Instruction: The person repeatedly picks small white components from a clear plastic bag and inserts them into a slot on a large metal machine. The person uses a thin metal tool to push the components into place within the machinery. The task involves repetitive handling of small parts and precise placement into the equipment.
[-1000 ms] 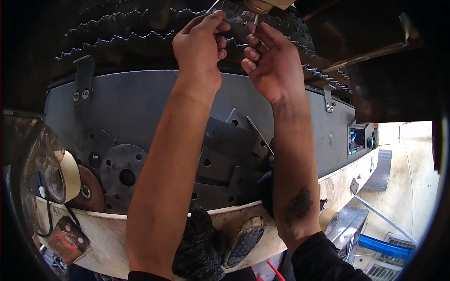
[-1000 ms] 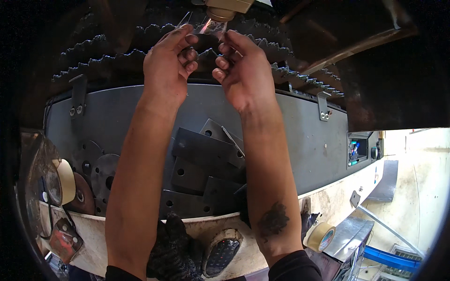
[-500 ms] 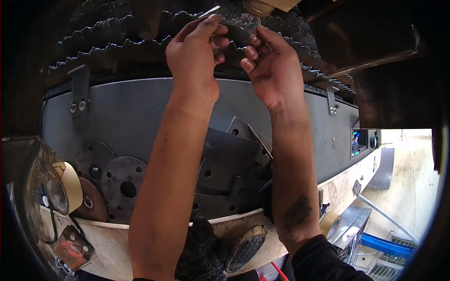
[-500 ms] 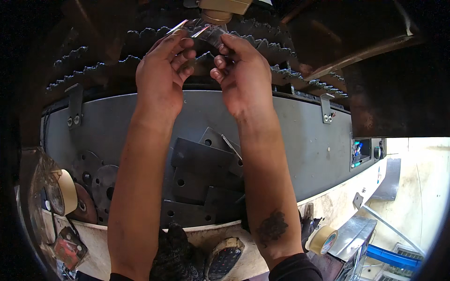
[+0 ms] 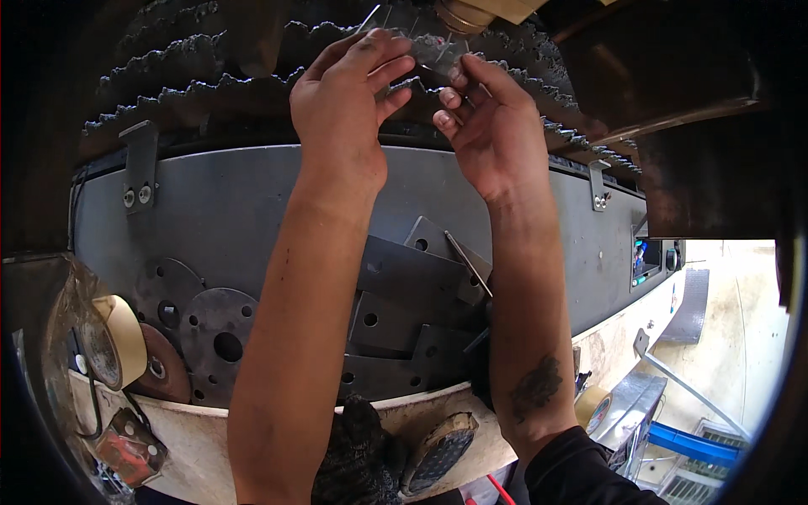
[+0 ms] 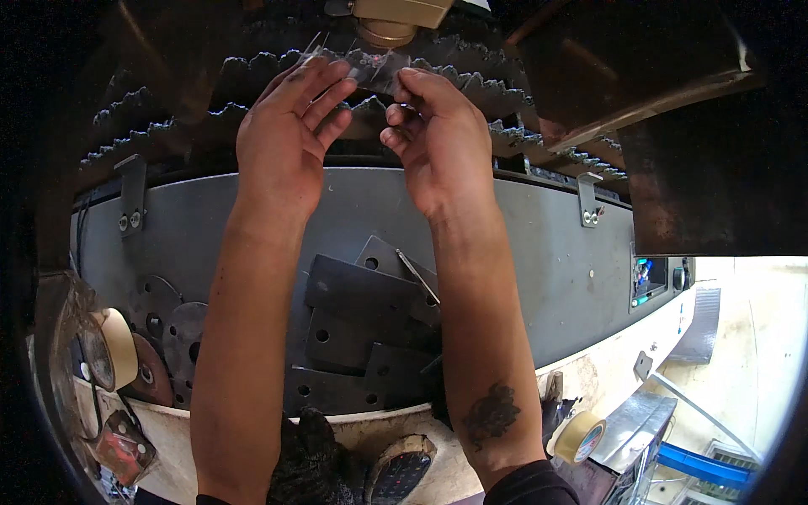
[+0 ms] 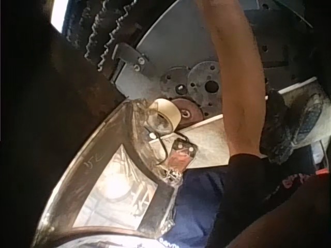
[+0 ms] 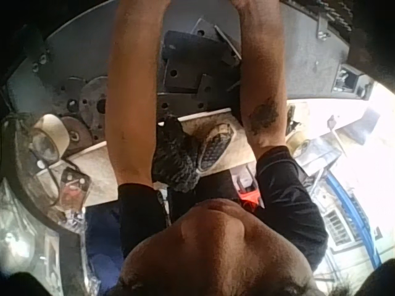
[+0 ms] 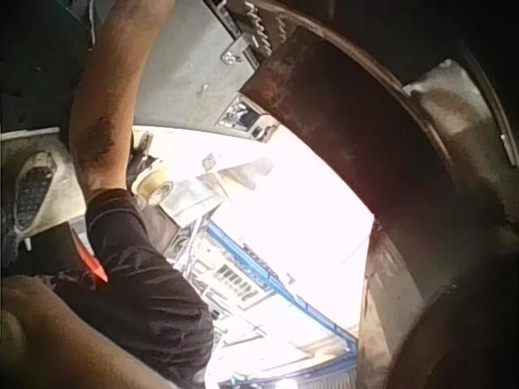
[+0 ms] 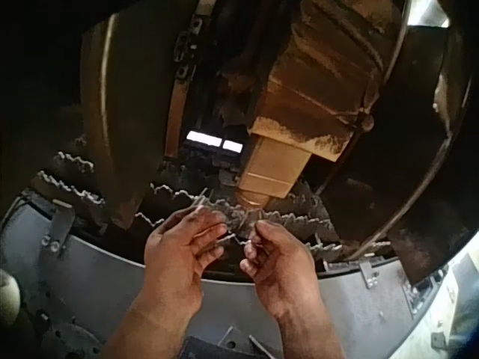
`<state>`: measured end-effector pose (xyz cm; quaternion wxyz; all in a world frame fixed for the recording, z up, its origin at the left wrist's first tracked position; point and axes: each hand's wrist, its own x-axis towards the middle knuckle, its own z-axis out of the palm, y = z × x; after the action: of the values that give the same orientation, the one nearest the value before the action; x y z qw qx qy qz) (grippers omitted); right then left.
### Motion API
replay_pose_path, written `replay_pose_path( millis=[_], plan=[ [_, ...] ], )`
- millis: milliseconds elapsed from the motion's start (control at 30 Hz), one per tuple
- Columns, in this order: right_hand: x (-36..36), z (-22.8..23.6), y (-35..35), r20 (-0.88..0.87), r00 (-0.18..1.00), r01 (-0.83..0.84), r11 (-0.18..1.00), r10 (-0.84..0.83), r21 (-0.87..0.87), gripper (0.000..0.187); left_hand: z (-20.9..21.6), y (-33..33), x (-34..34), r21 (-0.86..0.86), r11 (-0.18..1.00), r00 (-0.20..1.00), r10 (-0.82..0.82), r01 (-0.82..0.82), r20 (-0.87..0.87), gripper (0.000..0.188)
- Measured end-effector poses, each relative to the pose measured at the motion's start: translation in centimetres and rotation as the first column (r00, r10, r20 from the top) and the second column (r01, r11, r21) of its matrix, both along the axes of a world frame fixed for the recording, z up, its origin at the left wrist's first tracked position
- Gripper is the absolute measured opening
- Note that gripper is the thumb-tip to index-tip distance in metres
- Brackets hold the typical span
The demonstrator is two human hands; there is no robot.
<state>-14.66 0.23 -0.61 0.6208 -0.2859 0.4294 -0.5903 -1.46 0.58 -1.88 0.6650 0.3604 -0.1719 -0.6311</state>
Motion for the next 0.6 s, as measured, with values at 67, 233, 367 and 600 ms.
replay_pose_path(
  millis=[67,233,367,600],
  plan=[
    [0.0,-0.3,0.2,-0.021,1.0,0.006,1.0,-0.006,-0.015,0.011,-0.1,0.0,0.0,-0.014,1.0,1.0,0.0,0.0,-0.003,0.018],
    [0.3,-0.2,0.4,-0.074,0.997,0.005,0.998,-0.01,-0.063,0.013,-0.2,0.0,0.2,-0.004,1.0,0.999,-0.012,0.012,-0.04,0.018],
    [0.5,-0.1,0.7,-0.116,0.992,0.031,0.995,-0.042,-0.094,0.013,-0.3,0.0,0.0,-0.013,1.0,0.996,-0.026,0.025,-0.091,0.019],
    [1.1,0.0,1.4,-0.074,0.996,0.036,0.991,-0.046,-0.125,0.013,-0.3,0.1,0.0,-0.029,0.999,0.979,-0.028,0.023,-0.203,0.022]
  ],
)
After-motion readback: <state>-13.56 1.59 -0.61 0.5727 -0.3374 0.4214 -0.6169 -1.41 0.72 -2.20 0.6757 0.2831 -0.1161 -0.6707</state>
